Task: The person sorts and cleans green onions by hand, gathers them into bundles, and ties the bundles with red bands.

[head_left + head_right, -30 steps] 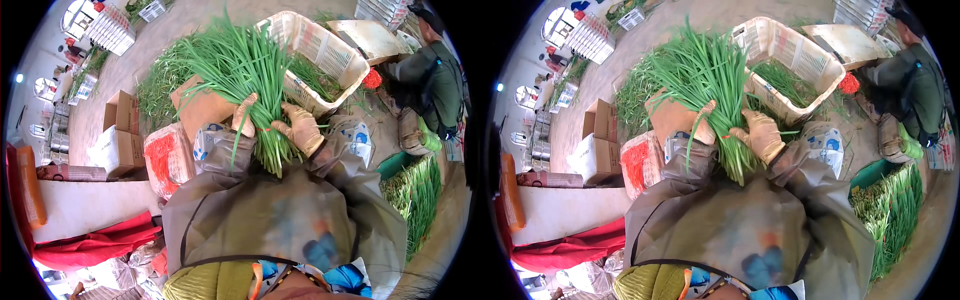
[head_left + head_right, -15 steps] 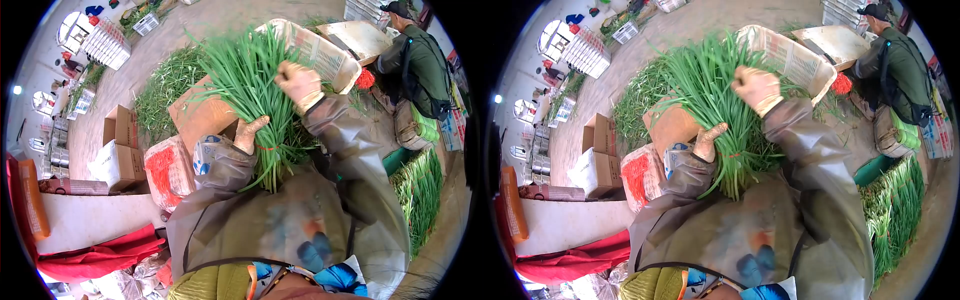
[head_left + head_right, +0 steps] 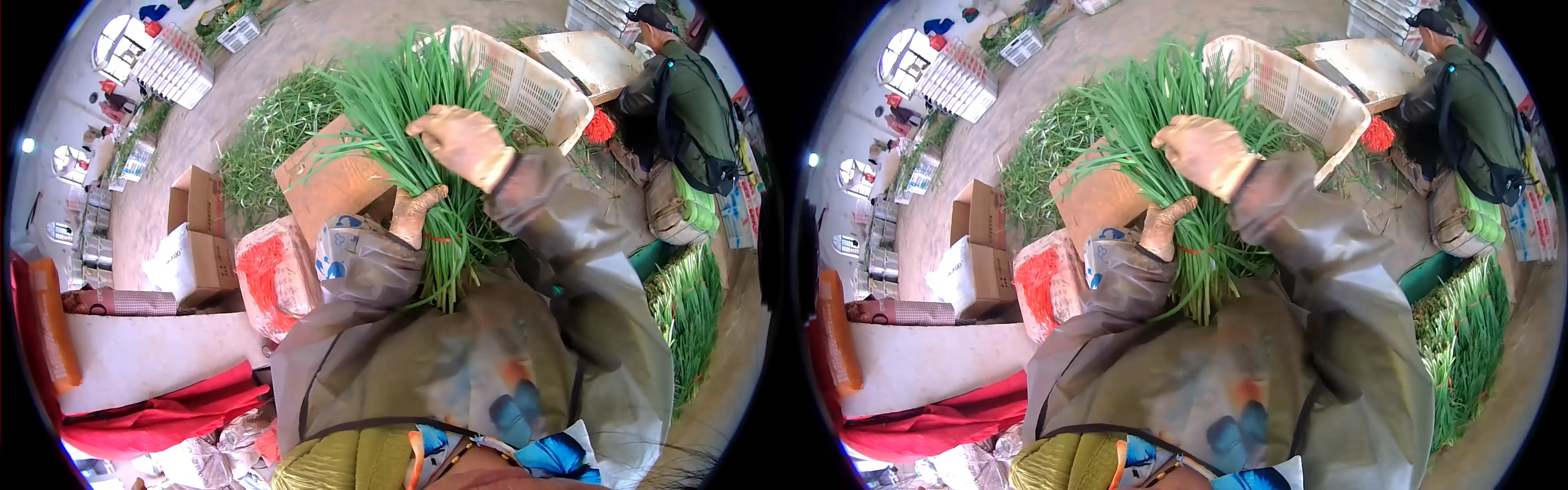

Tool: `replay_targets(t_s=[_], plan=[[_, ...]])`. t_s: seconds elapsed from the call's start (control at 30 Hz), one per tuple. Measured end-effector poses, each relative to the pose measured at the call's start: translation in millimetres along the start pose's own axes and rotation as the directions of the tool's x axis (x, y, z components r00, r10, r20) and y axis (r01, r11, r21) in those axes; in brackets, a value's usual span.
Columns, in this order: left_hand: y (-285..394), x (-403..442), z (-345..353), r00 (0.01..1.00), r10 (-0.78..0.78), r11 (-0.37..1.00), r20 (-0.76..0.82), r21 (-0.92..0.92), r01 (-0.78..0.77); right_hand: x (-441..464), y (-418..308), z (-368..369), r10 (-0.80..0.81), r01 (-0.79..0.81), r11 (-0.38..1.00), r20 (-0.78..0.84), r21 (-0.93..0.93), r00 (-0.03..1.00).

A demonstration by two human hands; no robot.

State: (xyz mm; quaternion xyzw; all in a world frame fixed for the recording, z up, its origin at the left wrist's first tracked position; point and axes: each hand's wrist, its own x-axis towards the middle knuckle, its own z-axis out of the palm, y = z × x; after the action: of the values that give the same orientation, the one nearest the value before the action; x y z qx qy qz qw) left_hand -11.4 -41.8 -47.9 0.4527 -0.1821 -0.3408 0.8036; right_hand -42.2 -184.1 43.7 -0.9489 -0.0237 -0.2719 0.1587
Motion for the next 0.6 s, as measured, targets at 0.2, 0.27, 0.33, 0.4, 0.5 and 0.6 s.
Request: replay_targets(t_s=[0.2, 0.27, 0.33, 0.4, 0.5, 0.6], plan=[[-12.7, 1.1, -9.9, 0.997, 0.021, 0.997, -0.080, 0.081, -0.015, 21.3, -5.4, 2.7, 0.327, -0.288, 0.945, 0.418, -0.156, 0.848], [-13.2, 1.8, -10.6, 0.995, 0.059, 0.997, -0.078, 0.052, -0.055, 10.1, 2.5, 3.1, 0.357, -0.370, 0.929, 0.298, -0.013, 0.885], [-11.4, 1.8, -13.6, 0.995, 0.041, 0.994, -0.095, 0.109, -0.030, 1.7, 17.4, -1.9, 0.451, -0.447, 0.893, 0.081, -0.054, 0.889], [-12.4, 1.6, -15.1, 0.997, 0.013, 0.999, -0.082, 0.042, -0.010, -5.4, 33.3, -11.1, 0.581, -0.575, 0.814, -0.079, 0.084, 0.810], [-14.1, 2.5, -17.4, 0.996, 0.077, 0.996, -0.036, 0.044, -0.075, -29.9, 113.5, -2.0, 0.559, -0.451, 0.818, -0.312, 0.358, 0.768], [-7.7, 0.9, -21.7, 0.998, -0.029, 0.993, -0.062, -0.118, 0.022, -63.2, 171.7, -39.6, 0.575, -0.512, 0.813, -0.516, 0.277, 0.634]])
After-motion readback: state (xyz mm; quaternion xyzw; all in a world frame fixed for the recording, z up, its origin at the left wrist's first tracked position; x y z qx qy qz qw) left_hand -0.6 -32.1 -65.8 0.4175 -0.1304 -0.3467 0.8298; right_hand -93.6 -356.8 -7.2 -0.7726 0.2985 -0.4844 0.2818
